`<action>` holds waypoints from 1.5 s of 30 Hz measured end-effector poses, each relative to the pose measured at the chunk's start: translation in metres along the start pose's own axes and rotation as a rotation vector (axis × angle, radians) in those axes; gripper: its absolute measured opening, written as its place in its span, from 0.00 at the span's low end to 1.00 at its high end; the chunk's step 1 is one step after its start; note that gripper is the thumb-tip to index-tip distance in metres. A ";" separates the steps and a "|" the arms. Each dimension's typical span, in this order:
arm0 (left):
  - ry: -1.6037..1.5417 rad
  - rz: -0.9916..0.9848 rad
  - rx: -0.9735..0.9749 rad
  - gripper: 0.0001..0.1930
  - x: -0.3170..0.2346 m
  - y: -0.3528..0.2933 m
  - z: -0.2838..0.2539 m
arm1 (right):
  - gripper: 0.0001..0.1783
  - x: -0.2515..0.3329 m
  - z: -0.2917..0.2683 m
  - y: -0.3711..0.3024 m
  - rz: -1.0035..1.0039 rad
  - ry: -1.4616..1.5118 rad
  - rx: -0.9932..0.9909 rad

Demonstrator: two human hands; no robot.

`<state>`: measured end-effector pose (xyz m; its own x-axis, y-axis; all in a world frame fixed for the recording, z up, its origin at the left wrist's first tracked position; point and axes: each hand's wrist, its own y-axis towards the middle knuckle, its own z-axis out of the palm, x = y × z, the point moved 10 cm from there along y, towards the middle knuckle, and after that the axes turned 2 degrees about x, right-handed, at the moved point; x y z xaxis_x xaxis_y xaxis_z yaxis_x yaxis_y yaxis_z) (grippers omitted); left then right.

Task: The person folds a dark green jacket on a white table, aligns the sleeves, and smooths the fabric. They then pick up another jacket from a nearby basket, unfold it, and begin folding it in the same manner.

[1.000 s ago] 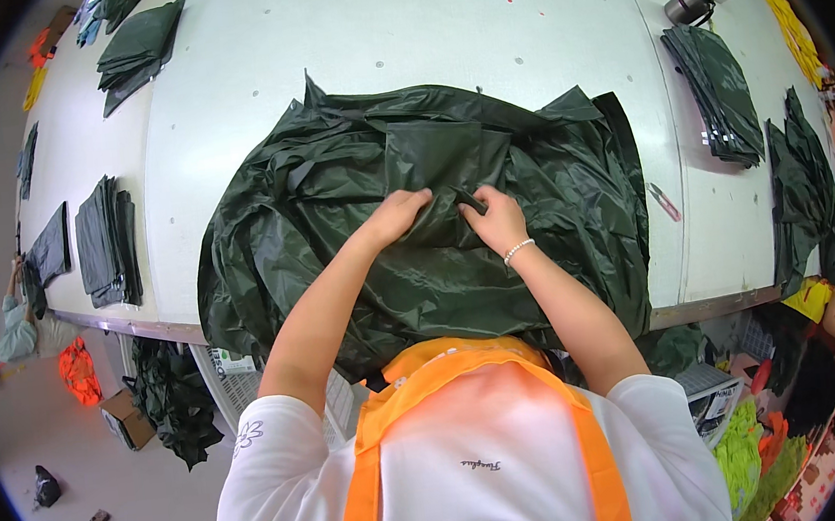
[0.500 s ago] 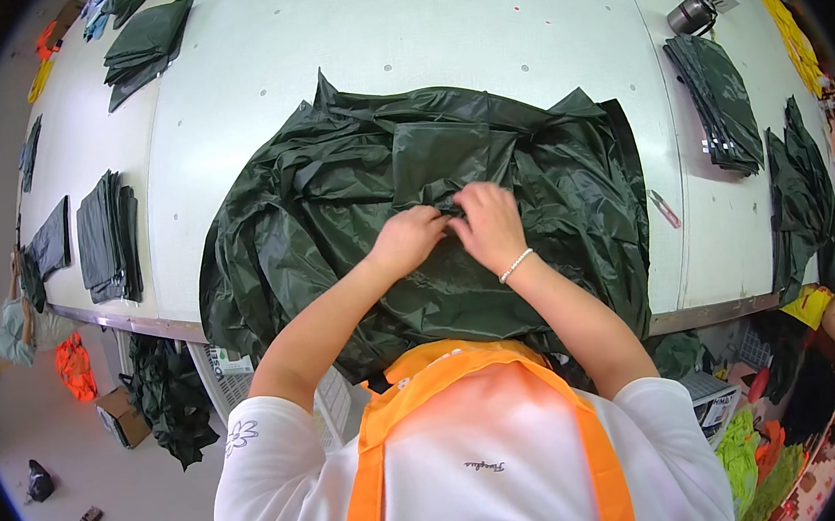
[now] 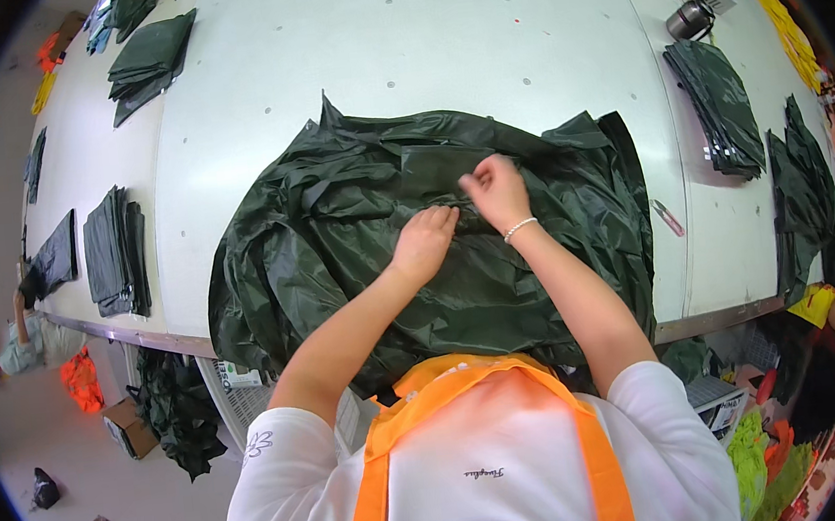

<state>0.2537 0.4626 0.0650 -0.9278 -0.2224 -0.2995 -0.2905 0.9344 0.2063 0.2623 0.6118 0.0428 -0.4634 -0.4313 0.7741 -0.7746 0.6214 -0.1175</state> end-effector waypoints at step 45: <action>-0.003 -0.109 -0.113 0.06 0.114 0.118 -0.053 | 0.12 0.051 0.016 -0.022 -0.591 -0.416 -0.029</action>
<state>0.1014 0.5325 0.1043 -0.8886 -0.3201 -0.3286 -0.4145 0.8673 0.2758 0.2488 0.5654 0.0752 -0.1003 -0.9105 0.4012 -0.9374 0.2216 0.2686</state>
